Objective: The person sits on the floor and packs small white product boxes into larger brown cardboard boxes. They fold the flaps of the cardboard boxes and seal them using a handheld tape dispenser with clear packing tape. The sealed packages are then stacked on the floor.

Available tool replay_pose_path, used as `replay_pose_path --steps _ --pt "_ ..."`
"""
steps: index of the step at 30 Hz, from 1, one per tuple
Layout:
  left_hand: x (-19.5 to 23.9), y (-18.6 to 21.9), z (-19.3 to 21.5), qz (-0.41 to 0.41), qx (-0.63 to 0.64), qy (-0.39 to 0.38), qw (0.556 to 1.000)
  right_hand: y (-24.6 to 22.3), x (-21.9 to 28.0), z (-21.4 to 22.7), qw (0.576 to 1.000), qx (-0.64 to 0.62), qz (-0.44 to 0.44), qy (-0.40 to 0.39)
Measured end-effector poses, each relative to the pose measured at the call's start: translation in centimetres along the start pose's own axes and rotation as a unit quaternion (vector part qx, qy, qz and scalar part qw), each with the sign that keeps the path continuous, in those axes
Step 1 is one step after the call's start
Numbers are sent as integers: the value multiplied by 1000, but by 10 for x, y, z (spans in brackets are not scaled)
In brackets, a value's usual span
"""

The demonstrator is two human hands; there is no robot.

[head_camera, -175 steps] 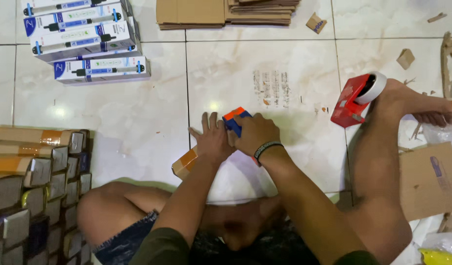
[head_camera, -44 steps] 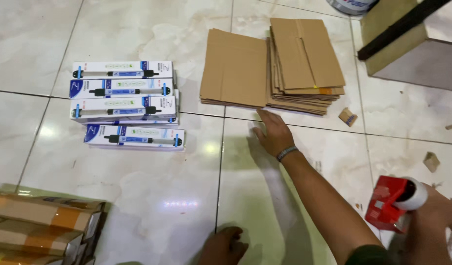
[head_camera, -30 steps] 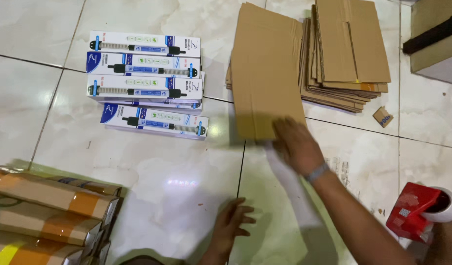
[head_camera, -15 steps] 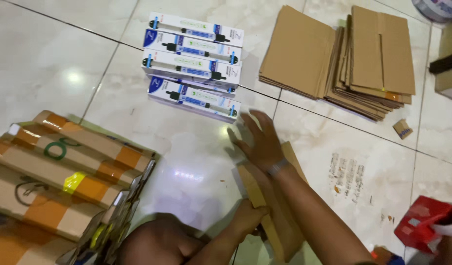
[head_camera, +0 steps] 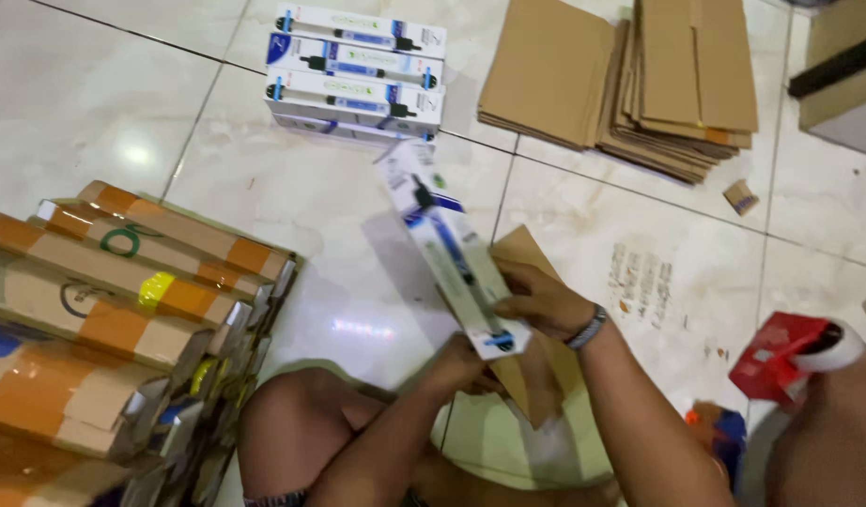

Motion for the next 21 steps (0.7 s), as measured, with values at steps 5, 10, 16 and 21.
replay_pose_path --steps 5,10,16,21 --pt "-1 -24 -5 -15 79 1 997 19 76 23 967 180 -87 160" --pt "-7 -65 -17 -23 189 62 980 77 77 -10 893 405 -170 98" --pt "-43 -102 5 -10 228 96 969 51 107 -29 888 425 -78 155" --pt "-16 -109 -1 97 183 70 976 13 264 7 874 421 -137 200"
Point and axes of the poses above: each hand's wrist, its own x-axis away from the middle knuckle, its own z-axis out of the back of the hand, y = z × x, the point moved 3 cm from there along -x, towards the middle knuckle, and after that the axes turned 13 degrees about x, right-handed, at the moved point
